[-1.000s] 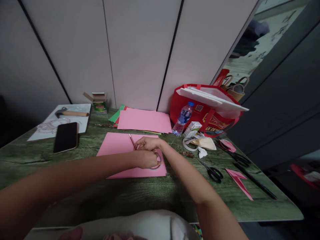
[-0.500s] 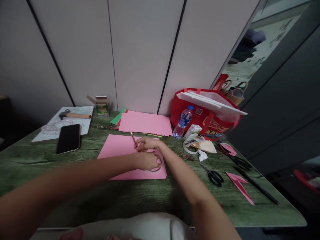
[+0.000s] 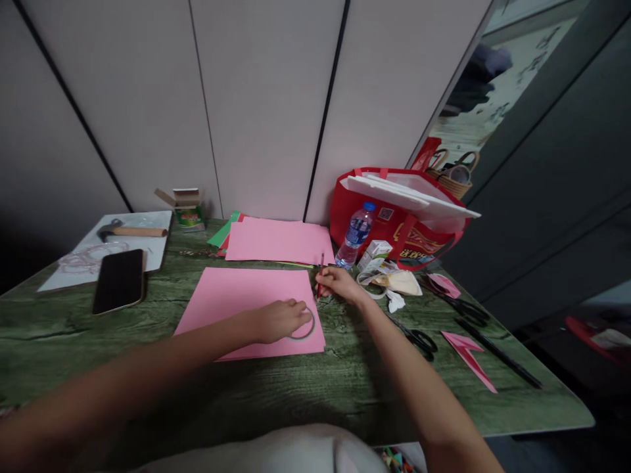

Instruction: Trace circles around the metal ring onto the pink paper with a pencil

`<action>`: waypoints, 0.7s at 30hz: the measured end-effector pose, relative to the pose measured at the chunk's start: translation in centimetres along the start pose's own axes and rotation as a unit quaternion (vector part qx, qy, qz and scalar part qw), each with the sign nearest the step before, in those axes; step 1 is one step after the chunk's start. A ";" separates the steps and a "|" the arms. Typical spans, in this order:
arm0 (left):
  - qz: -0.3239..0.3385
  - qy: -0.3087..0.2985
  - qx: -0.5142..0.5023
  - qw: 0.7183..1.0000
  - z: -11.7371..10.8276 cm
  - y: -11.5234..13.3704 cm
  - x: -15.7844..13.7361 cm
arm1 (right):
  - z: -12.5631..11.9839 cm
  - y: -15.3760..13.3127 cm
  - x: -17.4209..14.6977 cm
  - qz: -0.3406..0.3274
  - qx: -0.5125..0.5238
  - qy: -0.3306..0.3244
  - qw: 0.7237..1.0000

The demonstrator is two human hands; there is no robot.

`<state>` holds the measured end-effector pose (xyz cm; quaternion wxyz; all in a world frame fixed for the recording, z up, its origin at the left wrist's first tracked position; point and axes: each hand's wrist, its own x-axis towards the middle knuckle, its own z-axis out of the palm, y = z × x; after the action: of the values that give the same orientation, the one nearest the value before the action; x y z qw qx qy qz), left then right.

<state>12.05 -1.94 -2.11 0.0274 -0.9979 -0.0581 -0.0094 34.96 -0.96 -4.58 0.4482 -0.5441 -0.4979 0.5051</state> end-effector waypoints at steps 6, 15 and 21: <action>-0.038 0.024 -0.051 0.998 2.5 0.2 -2.7 | 1.1 1.3 -2.0 -0.053 0.093 0.119 0.987; -0.101 0.147 -0.202 0.963 4.9 1.0 -3.1 | 4.2 3.4 -4.1 -0.152 -0.034 0.065 0.986; -0.136 0.215 -0.289 0.923 3.0 -1.4 -6.9 | 3.8 3.8 -4.2 -0.160 -0.152 0.039 0.975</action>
<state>5.10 -1.16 -5.19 -0.2522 -0.9188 -0.1810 -0.2439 31.57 -5.62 -8.28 0.4542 -0.5390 -0.6313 0.3235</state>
